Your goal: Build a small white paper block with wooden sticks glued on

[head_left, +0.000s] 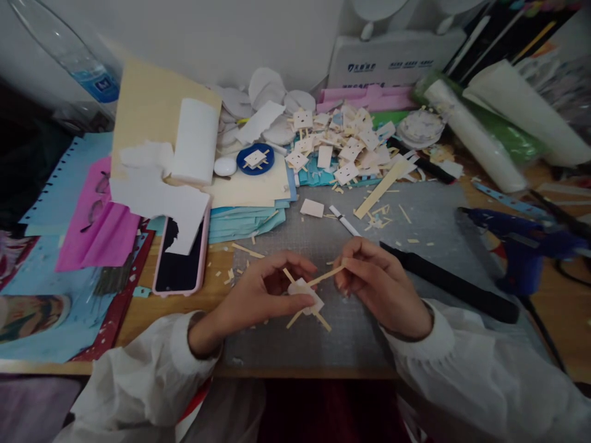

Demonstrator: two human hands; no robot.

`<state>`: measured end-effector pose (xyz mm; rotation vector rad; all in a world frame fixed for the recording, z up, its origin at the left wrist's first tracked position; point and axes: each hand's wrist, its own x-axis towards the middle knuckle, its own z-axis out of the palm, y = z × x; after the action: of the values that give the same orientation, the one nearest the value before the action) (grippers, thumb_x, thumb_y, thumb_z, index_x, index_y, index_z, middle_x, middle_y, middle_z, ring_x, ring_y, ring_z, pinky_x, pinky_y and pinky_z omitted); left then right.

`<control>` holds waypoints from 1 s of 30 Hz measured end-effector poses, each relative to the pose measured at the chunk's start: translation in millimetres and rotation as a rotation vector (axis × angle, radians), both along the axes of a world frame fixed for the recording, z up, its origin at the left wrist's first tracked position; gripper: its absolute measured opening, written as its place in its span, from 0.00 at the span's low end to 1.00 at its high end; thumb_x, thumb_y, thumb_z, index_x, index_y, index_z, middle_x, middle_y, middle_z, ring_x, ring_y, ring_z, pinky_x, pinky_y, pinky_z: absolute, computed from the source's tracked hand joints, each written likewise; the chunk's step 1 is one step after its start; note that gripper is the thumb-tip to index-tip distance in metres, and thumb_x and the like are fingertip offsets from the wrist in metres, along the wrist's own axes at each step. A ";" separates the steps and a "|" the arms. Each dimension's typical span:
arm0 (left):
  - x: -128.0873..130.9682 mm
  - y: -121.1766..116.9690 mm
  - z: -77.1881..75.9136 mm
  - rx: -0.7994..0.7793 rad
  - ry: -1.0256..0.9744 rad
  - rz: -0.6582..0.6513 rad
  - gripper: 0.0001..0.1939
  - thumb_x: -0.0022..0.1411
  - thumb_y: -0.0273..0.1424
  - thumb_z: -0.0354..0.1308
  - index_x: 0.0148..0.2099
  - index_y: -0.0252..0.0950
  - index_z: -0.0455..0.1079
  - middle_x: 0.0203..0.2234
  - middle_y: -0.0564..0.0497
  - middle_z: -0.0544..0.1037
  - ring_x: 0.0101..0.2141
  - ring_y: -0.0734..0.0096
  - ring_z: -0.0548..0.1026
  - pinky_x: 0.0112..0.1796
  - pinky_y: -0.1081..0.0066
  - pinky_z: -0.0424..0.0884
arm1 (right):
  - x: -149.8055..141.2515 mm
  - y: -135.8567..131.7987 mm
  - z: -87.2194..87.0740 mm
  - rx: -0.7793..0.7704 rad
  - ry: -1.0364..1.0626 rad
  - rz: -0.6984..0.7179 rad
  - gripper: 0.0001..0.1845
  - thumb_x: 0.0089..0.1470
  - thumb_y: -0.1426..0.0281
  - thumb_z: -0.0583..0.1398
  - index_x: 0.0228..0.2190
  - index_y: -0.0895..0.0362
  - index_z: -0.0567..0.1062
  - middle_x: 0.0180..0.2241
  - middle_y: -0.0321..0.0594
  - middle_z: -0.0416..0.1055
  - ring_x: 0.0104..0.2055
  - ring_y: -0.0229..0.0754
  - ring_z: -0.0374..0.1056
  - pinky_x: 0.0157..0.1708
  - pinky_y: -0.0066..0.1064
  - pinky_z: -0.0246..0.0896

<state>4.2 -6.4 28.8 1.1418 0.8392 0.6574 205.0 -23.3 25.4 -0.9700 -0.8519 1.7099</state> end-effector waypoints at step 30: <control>-0.9 3.5 8.2 0.165 0.224 -0.092 0.06 0.58 0.32 0.62 0.33 0.33 0.73 0.25 0.53 0.73 0.25 0.77 0.68 0.26 0.77 0.63 | -3.3 -5.7 1.5 0.105 -0.354 0.256 0.10 0.54 0.63 0.61 0.29 0.56 0.69 0.23 0.31 0.64 0.23 0.30 0.59 0.23 0.23 0.56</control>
<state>3.3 -2.8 37.1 1.4140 0.9281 0.5362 201.7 -29.1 26.9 -1.1497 -1.3322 1.7091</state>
